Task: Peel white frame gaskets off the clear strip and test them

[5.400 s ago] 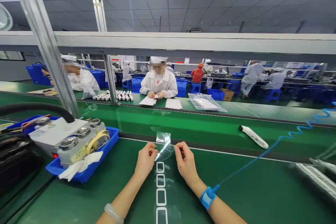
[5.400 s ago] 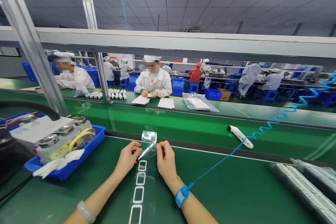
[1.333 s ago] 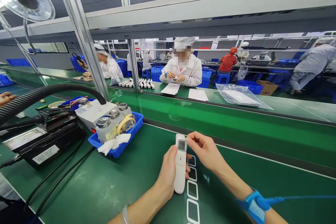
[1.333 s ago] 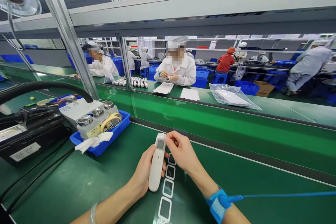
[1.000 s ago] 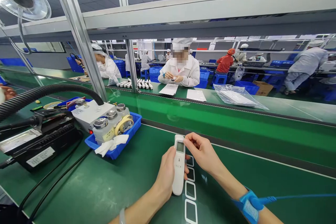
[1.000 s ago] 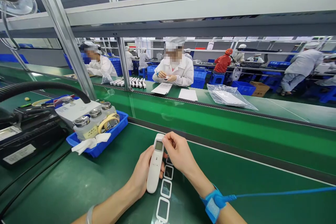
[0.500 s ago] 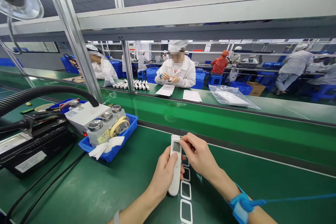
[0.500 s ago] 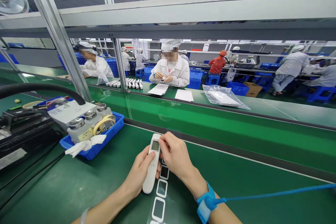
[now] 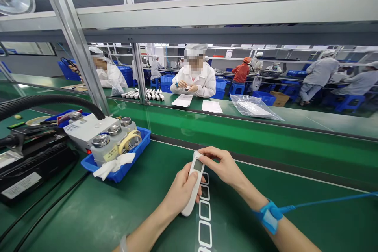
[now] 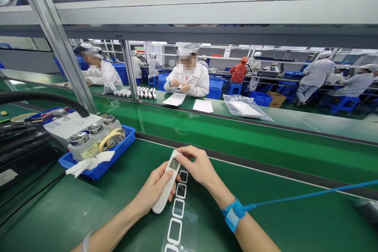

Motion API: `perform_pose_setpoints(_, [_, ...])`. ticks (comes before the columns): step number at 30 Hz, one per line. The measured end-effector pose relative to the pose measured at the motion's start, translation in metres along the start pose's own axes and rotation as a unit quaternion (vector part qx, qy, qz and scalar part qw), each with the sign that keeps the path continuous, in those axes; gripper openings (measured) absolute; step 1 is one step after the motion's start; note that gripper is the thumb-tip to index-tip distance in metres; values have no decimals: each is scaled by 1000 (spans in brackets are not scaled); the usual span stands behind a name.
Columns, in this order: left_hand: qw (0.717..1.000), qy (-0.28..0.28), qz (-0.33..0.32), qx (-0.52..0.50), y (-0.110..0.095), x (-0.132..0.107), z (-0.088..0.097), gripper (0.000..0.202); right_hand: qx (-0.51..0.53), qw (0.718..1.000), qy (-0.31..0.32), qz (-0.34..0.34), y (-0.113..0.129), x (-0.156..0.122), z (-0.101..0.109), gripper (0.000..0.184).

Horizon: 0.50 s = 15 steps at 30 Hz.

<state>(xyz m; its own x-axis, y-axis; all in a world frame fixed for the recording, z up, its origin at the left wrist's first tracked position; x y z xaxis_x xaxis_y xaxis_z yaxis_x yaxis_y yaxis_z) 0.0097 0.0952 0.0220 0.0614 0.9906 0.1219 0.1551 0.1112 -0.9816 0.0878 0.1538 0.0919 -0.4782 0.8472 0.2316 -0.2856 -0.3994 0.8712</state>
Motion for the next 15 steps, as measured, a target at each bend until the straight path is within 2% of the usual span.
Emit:
perform_pose_setpoints(4, [997,67,29,25,-3,-1,-2,28,-53,998,26,6,3,1,5,17])
perform_pose_setpoints(6, [992,113,57,24,-3,-3,-3,27,-77,994,79,9,7,-4,3,18])
perform_pose_setpoints(9, [972,200,123,-13,1,-15,-13,26,-100,975,195,23,21,-24,-8,25])
perform_pose_setpoints(11, [954,251,161,-42,4,-22,-21,26,-118,965,232,34,28,-38,-10,29])
perform_pose_setpoints(12, [952,257,163,-44,5,-22,-21,28,-130,963,235,36,28,-43,-8,27])
perform_pose_setpoints(13, [960,235,148,-37,5,-16,-16,30,-142,963,227,34,24,-44,-4,24])
perform_pose_setpoints(15, [990,116,81,3,3,7,11,37,-168,969,180,6,4,-34,16,18])
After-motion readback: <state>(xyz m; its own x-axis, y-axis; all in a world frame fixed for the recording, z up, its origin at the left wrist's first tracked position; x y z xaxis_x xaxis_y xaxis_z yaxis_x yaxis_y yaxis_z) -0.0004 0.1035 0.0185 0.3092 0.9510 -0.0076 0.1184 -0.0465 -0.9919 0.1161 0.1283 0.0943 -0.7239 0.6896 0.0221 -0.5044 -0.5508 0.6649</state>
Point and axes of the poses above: each hand's wrist, its own x-axis towards the middle knuckle, its own z-axis out of the back of the hand, y = z × x, the point moved 10 cm from there along x, towards the middle knuckle, and after that the axes turned 9 degrees about -z, right-handed, at the moved point
